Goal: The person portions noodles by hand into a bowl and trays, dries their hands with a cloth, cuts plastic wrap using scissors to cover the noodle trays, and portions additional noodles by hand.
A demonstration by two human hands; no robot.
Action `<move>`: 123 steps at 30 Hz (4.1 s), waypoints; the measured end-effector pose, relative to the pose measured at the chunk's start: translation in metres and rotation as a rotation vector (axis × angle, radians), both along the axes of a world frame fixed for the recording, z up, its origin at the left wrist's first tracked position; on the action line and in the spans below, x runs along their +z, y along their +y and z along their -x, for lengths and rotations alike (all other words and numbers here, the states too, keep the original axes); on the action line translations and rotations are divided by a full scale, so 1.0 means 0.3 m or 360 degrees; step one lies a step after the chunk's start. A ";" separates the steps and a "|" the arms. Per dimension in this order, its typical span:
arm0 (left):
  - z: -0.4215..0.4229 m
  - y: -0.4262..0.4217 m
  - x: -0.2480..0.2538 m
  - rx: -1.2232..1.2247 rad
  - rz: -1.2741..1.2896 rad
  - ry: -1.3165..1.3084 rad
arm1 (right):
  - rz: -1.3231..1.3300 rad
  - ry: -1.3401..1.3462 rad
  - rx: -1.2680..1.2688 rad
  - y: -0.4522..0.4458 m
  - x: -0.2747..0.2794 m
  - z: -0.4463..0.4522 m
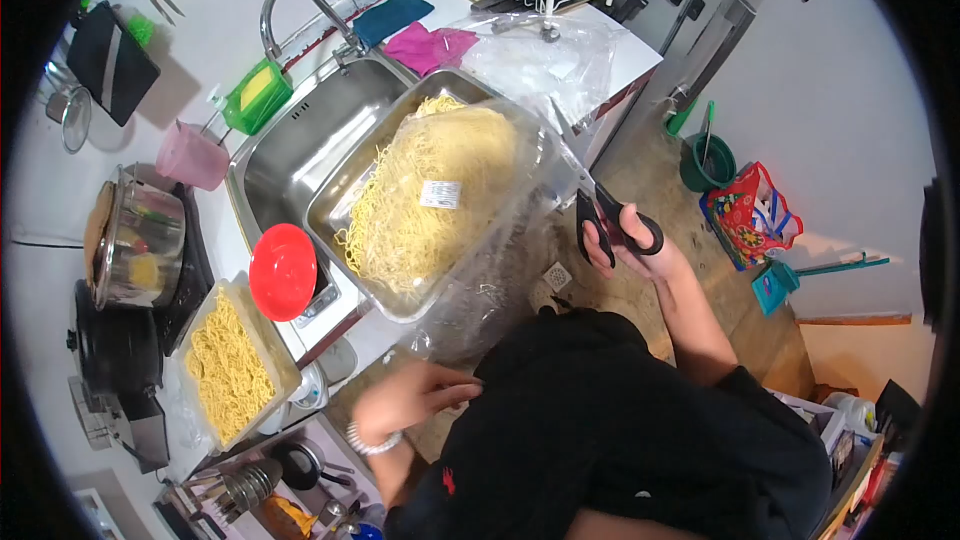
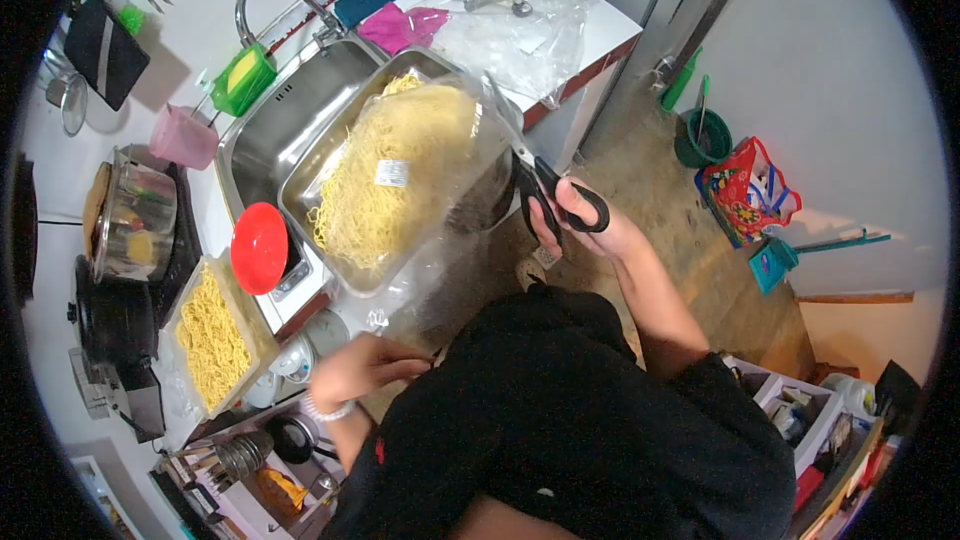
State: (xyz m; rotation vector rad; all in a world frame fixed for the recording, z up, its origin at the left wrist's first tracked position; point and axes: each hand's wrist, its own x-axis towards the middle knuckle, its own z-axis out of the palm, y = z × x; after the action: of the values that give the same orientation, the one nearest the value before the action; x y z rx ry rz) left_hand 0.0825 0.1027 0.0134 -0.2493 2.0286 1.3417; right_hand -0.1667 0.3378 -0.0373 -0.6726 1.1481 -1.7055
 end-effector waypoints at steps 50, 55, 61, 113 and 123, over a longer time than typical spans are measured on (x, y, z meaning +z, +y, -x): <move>0.511 -0.299 0.202 0.1574 0.0898 0.1549 | -0.0101 0.0362 -0.0061 -0.269 -0.011 0.021; 0.435 -0.319 0.140 0.1651 0.1291 0.2001 | 0.0045 -0.0113 -0.0408 -0.284 -0.058 0.068; 0.089 -0.105 -0.036 0.1783 0.0785 0.1180 | 0.0051 -0.0495 -0.0894 -0.300 -0.148 0.095; -0.005 0.297 -0.386 0.1939 -0.1685 0.0345 | -0.0186 -0.0006 -0.0911 -0.262 -0.204 -0.220; 0.181 0.291 -0.405 0.2201 -0.1728 0.0630 | 0.0034 -0.0342 0.0420 0.173 -0.275 -0.350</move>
State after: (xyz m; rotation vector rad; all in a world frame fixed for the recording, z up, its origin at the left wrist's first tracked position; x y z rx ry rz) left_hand 0.0283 0.1899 -0.1082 -0.9980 0.8661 3.2610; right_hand -0.0617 0.3897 -0.1197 -0.6083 0.8531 -1.5255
